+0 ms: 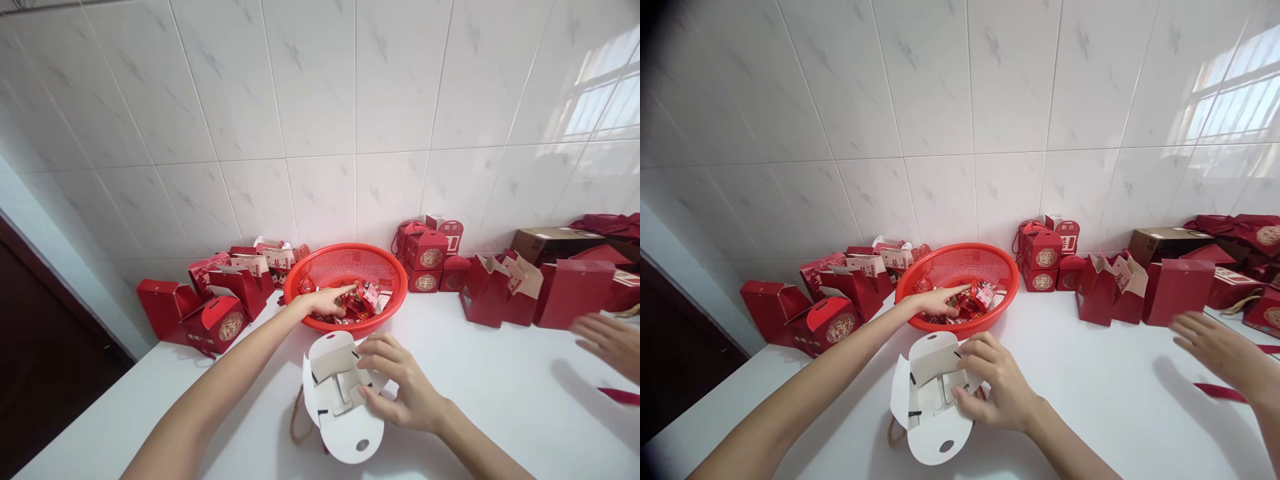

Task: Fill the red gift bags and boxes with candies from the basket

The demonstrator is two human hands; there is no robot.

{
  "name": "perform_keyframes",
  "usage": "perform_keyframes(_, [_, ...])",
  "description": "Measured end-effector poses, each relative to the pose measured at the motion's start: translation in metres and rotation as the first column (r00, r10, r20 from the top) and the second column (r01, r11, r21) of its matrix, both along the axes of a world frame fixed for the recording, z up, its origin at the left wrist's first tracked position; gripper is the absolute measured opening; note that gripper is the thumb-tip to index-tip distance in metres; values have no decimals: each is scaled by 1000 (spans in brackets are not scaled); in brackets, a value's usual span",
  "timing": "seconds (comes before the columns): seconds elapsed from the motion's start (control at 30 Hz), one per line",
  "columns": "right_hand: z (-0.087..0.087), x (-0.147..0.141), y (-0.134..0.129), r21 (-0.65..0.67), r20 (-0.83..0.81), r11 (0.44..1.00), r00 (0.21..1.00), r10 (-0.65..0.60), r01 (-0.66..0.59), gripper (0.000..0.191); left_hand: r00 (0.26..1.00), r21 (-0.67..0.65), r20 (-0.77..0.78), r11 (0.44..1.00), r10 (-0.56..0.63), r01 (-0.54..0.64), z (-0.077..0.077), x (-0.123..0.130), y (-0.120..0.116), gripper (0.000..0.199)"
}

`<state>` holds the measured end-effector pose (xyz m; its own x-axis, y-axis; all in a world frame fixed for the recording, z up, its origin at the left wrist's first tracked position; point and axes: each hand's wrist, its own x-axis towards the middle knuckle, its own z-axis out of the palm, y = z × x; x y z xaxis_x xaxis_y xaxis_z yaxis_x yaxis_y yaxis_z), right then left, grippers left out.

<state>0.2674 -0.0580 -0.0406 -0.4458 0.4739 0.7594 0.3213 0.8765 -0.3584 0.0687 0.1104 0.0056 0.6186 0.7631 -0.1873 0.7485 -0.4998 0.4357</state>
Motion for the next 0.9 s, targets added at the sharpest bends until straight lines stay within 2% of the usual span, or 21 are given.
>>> perform_keyframes(0.17, [0,0,1,6,-7,1000,1000,2,-2,17,1000,20,-14,1000,-10,11,-2,3,0,30])
perform_keyframes(0.33, [-1,0,1,14,-8,1000,1000,3,-3,17,997,69,81,998,5,-11,-3,6,2,18])
perform_keyframes(0.5, [0,0,0,-3,0,1000,1000,-8,8,17,966,126,250,986,73,-108,2,8,2,24])
perform_keyframes(0.6, [0,0,0,3,1,1000,1000,-8,8,16,926,109,357,979,124,-173,3,7,2,25])
perform_keyframes(0.8, [1,1,0,2,6,1000,1000,-9,9,16,813,11,547,970,199,-245,5,3,7,28])
perform_keyframes(0.9, [1,1,0,1,11,1000,1000,-12,12,16,739,-20,634,960,228,-279,7,0,9,42])
